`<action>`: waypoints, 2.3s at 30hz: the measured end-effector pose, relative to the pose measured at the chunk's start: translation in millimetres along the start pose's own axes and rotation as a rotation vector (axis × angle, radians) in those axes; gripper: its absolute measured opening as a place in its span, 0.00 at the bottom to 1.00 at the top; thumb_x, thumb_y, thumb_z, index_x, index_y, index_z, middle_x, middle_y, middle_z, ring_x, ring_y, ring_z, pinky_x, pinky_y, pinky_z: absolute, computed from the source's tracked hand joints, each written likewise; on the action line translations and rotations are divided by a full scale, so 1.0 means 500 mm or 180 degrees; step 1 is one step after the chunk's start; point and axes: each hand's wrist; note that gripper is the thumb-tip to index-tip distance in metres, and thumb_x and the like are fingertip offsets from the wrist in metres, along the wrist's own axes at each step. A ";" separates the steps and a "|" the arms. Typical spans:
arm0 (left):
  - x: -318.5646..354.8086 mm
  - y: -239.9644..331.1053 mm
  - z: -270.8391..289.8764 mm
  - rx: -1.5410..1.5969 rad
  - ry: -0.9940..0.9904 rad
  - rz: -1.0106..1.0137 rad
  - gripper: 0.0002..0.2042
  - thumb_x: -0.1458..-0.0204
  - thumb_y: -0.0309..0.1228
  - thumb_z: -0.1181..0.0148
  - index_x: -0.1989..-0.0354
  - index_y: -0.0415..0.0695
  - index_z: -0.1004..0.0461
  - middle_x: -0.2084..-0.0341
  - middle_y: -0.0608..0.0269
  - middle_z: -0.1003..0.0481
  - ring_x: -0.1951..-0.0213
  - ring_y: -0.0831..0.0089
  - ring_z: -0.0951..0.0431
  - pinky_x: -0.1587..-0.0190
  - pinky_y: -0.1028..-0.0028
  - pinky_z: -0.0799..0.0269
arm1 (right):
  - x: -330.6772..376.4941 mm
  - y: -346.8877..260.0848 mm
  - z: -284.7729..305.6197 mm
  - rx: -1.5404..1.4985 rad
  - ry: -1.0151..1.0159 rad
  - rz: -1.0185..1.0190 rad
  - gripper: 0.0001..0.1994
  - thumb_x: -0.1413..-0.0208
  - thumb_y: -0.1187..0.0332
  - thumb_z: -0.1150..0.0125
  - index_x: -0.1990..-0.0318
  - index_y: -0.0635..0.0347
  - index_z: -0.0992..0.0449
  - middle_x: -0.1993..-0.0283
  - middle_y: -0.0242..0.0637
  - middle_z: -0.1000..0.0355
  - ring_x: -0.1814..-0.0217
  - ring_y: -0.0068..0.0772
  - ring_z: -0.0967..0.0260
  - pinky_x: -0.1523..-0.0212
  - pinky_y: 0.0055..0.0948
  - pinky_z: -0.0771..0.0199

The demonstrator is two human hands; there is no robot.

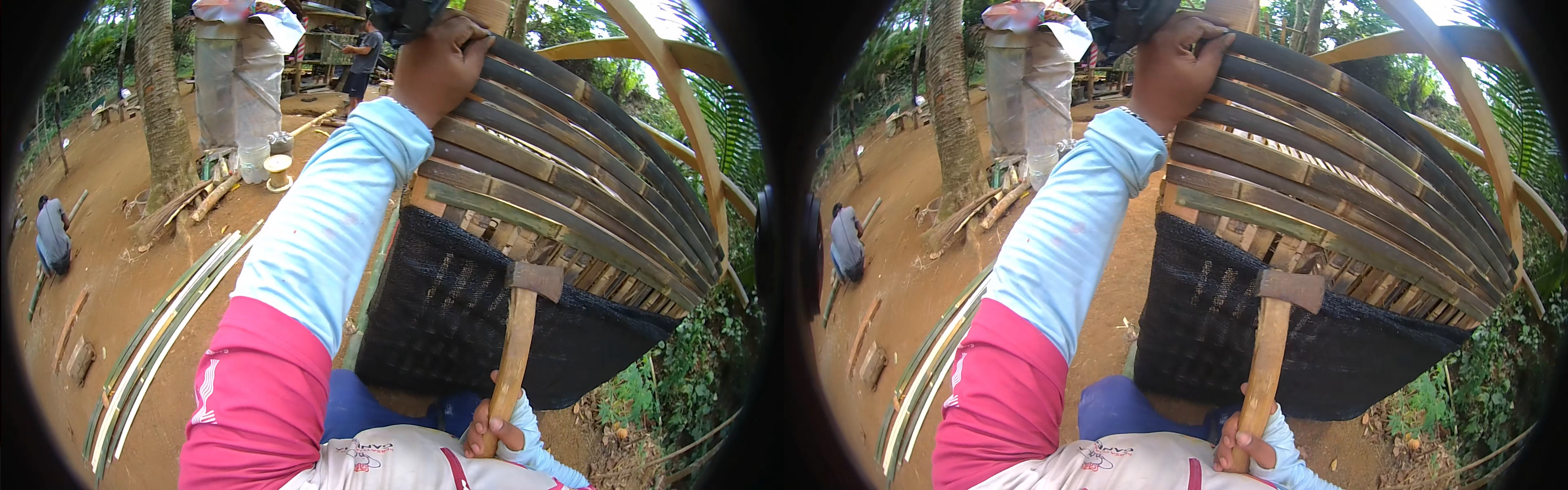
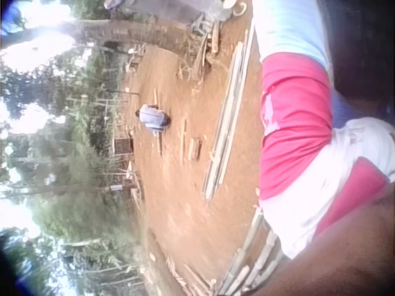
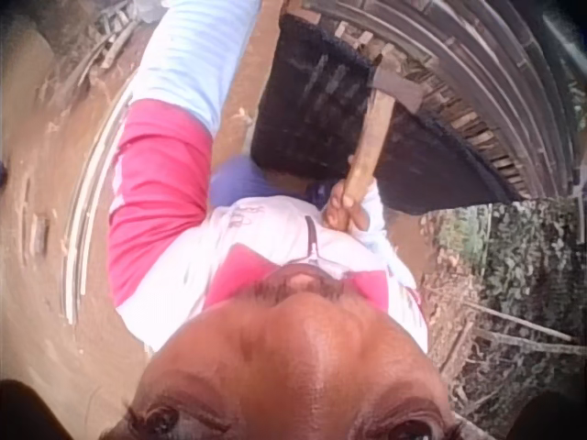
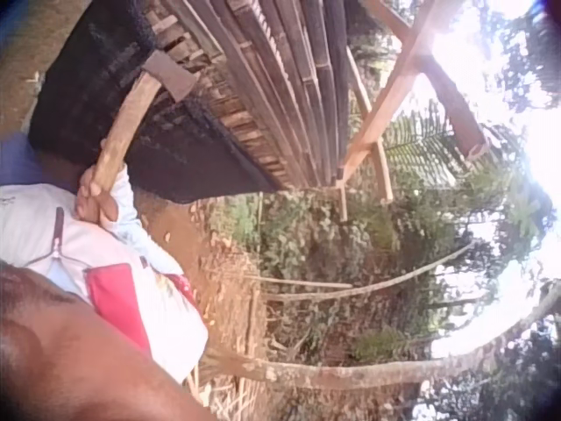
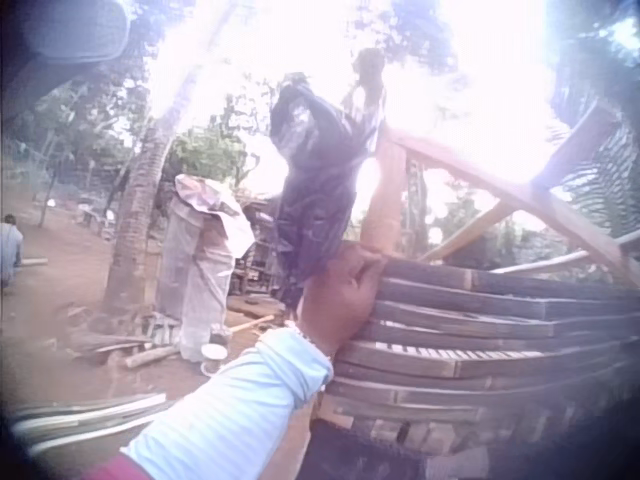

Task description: The person uses a wooden mallet to hammer bamboo strips into a curved wooden frame. They repeatedly position the strips and strike them to secure them in place, working on the side of a large, boat-like structure. The person adjusts the strips and the frame as needed to ensure proper alignment.

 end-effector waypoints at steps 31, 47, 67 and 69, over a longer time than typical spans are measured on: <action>-0.003 -0.006 0.005 -0.0194 -0.0046 -0.0127 0.05 0.51 0.28 0.33 0.69 0.41 0.19 0.66 0.58 0.19 0.63 0.62 0.18 0.58 0.70 0.24 | -0.455 -0.261 -0.076 0.3644 0.0643 0.3805 0.24 0.35 0.73 0.55 0.32 0.54 0.43 0.37 0.44 0.35 0.34 0.36 0.39 0.35 0.31 0.43; -0.011 0.039 0.024 0.0049 -0.0324 0.0543 0.06 0.43 0.32 0.42 0.63 0.44 0.23 0.63 0.54 0.21 0.60 0.53 0.20 0.61 0.62 0.24 | -0.482 -0.282 -0.037 0.4784 0.1248 0.4188 0.27 0.37 0.78 0.55 0.31 0.52 0.44 0.40 0.43 0.32 0.41 0.34 0.33 0.40 0.28 0.37; -0.008 0.034 0.018 -0.0038 -0.0317 0.0453 0.06 0.43 0.31 0.42 0.65 0.42 0.23 0.65 0.53 0.22 0.61 0.52 0.21 0.60 0.62 0.25 | -0.482 -0.285 -0.025 0.4594 0.1317 0.4106 0.28 0.41 0.81 0.53 0.32 0.52 0.40 0.38 0.43 0.33 0.36 0.37 0.35 0.36 0.29 0.41; -0.008 0.041 0.017 -0.0105 -0.0282 0.0496 0.05 0.43 0.30 0.42 0.65 0.41 0.24 0.66 0.53 0.22 0.63 0.53 0.20 0.61 0.62 0.25 | -0.489 -0.287 -0.014 0.4594 0.1242 0.4196 0.27 0.40 0.80 0.54 0.33 0.53 0.40 0.38 0.42 0.33 0.37 0.35 0.35 0.36 0.29 0.42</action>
Point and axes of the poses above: each hand's wrist, its own x-axis away from the middle knuckle, its own z-axis out of the back of the hand, y = z × x
